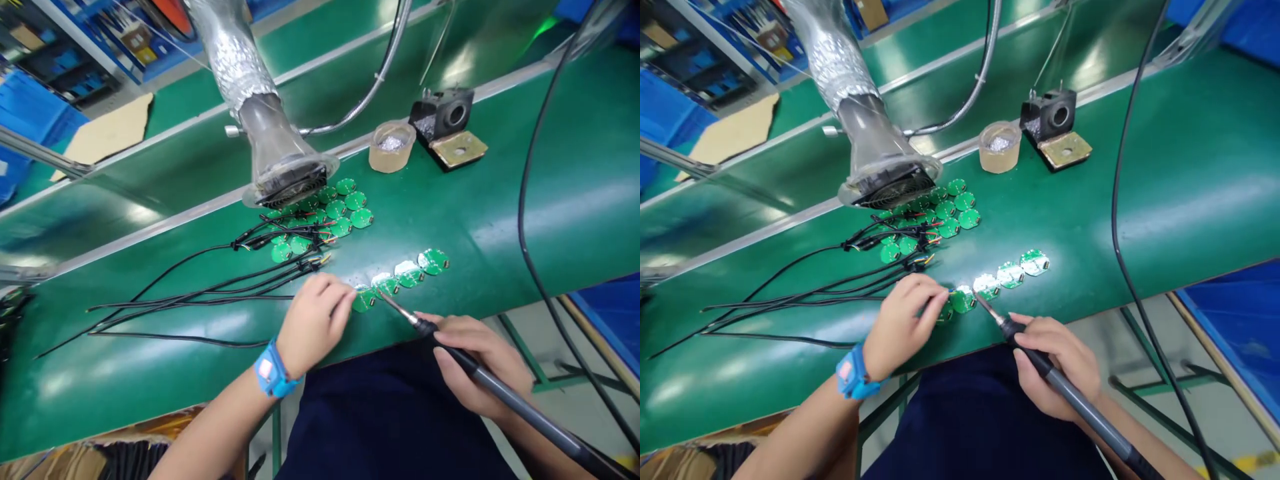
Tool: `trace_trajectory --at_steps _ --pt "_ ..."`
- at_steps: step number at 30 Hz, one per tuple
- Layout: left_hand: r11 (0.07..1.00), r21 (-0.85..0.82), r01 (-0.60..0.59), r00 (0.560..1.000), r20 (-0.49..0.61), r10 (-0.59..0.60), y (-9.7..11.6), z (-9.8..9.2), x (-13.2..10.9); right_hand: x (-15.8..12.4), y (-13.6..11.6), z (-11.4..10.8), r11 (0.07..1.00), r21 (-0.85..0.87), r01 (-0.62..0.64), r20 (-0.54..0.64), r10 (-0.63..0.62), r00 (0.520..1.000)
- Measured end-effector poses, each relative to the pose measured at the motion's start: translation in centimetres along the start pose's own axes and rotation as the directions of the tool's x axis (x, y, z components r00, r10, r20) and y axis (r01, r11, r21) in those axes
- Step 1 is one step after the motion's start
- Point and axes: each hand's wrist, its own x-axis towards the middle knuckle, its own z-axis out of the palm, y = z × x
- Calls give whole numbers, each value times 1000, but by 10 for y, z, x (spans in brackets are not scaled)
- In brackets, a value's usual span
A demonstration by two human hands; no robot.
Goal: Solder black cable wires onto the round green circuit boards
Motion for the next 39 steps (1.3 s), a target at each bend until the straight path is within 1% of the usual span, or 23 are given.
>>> trace_trajectory --at_steps 1,3,4,6,12,16,21,24,27,29,32,39 --pt "999 39 11 999 40 -13 4 11 -6 -1 -2 0 1000 -6 -3 14 3 1000" --pt "994 108 30 998 55 -36 9 28 -14 -3 -5 1 999 -34 -3 38 5 999" --pt "991 131 32 998 53 -39 10 34 -17 -4 -5 1 999 -52 2 46 1 999" --pt "987 157 28 998 48 -36 9 40 -20 -5 -6 3 996 -90 16 57 -11 998" --pt "982 186 10 998 55 -21 6 38 -22 -7 -2 8 984 -176 26 62 -15 998" --pt "979 204 14 998 53 -26 6 40 -24 -7 0 11 974 -228 -7 67 22 998" --pt "976 218 18 999 23 -24 7 42 -26 -4 -3 12 965 -262 2 62 14 998" --pt "973 229 12 1000 -1 -12 8 43 -25 -3 -4 12 965 -263 -3 67 21 998" --pt "971 238 5 1000 -19 -1 8 43 -25 -3 -4 13 975 -222 -25 56 38 998" --pt "971 238 6 1000 -25 0 8 44 -25 -2 -4 15 981 -190 -28 59 40 997" --pt "974 228 13 1000 -31 -6 8 46 -26 -1 -6 14 982 -189 -27 64 40 997" --pt "975 221 24 999 -39 -16 9 46 -27 -1 -11 6 986 -150 -76 -1 77 997"
